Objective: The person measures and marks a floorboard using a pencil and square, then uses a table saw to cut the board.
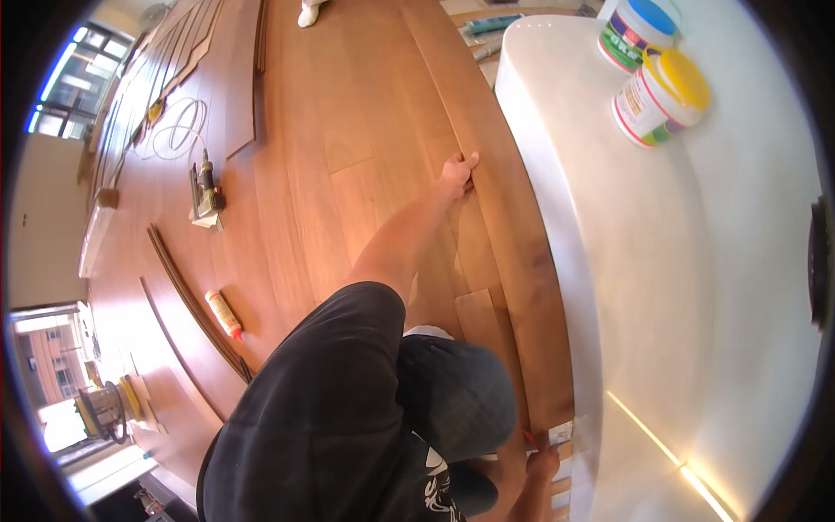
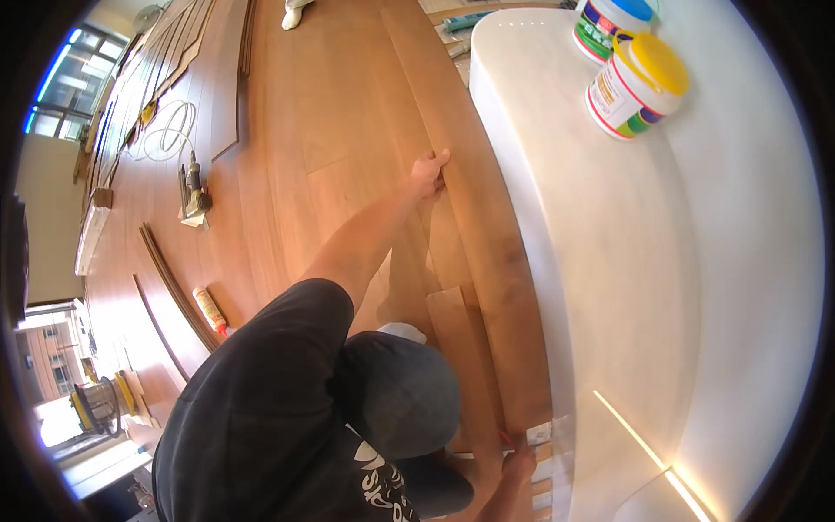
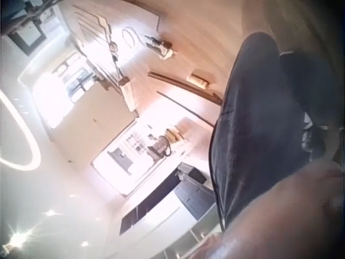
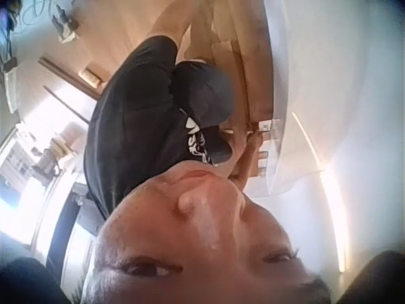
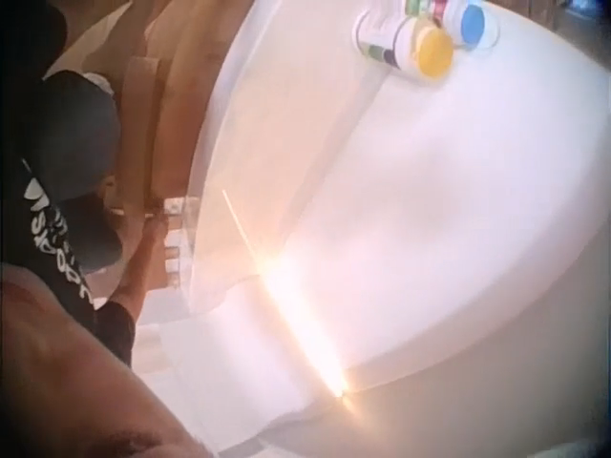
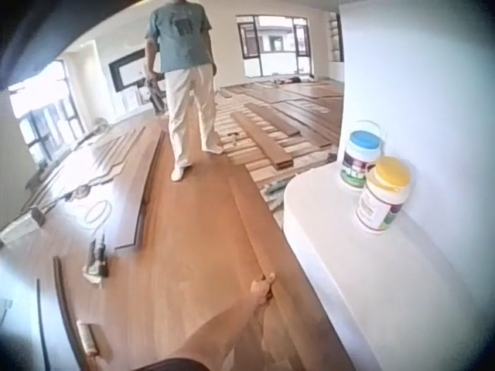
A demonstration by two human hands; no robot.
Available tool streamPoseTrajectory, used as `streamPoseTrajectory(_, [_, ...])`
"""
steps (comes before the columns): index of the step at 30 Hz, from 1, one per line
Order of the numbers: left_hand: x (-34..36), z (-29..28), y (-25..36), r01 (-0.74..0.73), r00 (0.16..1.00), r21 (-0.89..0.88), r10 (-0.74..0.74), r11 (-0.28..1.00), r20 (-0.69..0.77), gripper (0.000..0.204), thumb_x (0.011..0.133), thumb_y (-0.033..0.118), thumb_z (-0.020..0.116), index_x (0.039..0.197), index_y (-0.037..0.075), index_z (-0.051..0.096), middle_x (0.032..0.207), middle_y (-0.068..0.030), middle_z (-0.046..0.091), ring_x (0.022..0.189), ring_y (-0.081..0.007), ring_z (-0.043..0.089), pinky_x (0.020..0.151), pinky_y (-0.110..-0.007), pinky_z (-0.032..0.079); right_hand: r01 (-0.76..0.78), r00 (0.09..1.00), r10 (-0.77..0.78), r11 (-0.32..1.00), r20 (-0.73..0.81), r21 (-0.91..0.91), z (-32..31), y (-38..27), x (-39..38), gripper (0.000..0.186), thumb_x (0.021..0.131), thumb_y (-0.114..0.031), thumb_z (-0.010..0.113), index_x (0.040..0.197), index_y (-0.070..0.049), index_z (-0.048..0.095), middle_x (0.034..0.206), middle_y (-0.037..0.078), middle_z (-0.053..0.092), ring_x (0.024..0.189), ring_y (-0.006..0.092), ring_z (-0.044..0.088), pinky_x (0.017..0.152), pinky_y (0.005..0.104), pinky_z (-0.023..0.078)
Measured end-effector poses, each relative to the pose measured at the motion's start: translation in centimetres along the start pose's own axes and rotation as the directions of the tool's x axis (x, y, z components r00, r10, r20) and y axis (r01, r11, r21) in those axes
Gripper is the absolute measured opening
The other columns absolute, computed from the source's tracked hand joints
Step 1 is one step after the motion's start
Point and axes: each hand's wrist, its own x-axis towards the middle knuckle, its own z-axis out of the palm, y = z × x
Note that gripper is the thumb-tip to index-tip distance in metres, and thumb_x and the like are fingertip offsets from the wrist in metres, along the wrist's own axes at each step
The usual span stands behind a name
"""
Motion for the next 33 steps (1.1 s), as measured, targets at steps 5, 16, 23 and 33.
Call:
streamPoseTrajectory(5, [-1.6, 1.1, 1.3, -0.039, 0.999, -0.041, 0.037, 0.998, -0.037, 0.029, 0.102, 0.022, 0.068, 0.125, 0.008, 0.057, 0.111, -0.0073, 0.069, 0.098, -0.0237, 0.070, 0.077, -0.041, 0.060, -0.397, 0.909, 0.380, 0.915, 0.173, 0.075, -2.8, 0.8, -4.6, 0.047, 0.094, -0.027, 0.062, 0.138, -0.012, 0.057, 0.117, 0.020, 0.065, 0.105, 0.0416, 0.066, 0.085, 0.0547, 0.055])
streamPoseTrajectory(16, [-0.8, 5.2, -1.7, -0.080, 0.984, 0.371, 0.132, 0.925, -0.117, 0.035, 0.099, 0.039, 0.069, 0.109, 0.006, 0.065, 0.092, -0.0113, 0.071, 0.077, -0.0268, 0.069, 0.062, -0.043, 0.055, 0.074, 0.939, -0.083, 0.996, -0.333, -0.040, -0.7, -17.1, -0.9, 0.088, 0.081, -0.037, 0.076, 0.152, 0.001, 0.040, 0.154, 0.032, 0.041, 0.142, 0.0509, 0.039, 0.121, 0.0565, 0.032])
streamPoseTrajectory(23, [7.3, 0.2, 0.7, -0.249, 0.966, 0.767, 0.208, 0.591, 0.153, 0.050, 0.100, 0.062, 0.056, 0.107, 0.014, 0.066, 0.085, -0.0050, 0.067, 0.062, -0.0174, 0.061, 0.051, -0.030, 0.048, -0.103, 0.975, 0.152, 0.956, -0.165, 0.273, -4.3, -12.0, -0.9, 0.082, 0.081, -0.025, 0.076, 0.152, -0.004, 0.041, 0.153, 0.022, 0.047, 0.137, 0.0416, 0.048, 0.116, 0.0508, 0.040])
streamPoseTrajectory(33, [1.9, 0.7, 4.1, 0.017, 0.998, 0.991, -0.060, 0.134, -0.009, 0.064, 0.103, 0.071, 0.035, 0.114, 0.012, 0.060, 0.081, -0.0039, 0.065, 0.055, -0.0099, 0.059, 0.041, -0.020, 0.042, -0.234, 0.969, 0.247, 0.894, 0.018, 0.381, -3.2, -3.3, -14.2, 0.075, 0.089, -0.015, 0.066, 0.157, -0.008, 0.036, 0.157, 0.026, 0.041, 0.145, 0.0451, 0.038, 0.121, 0.0461, 0.035])
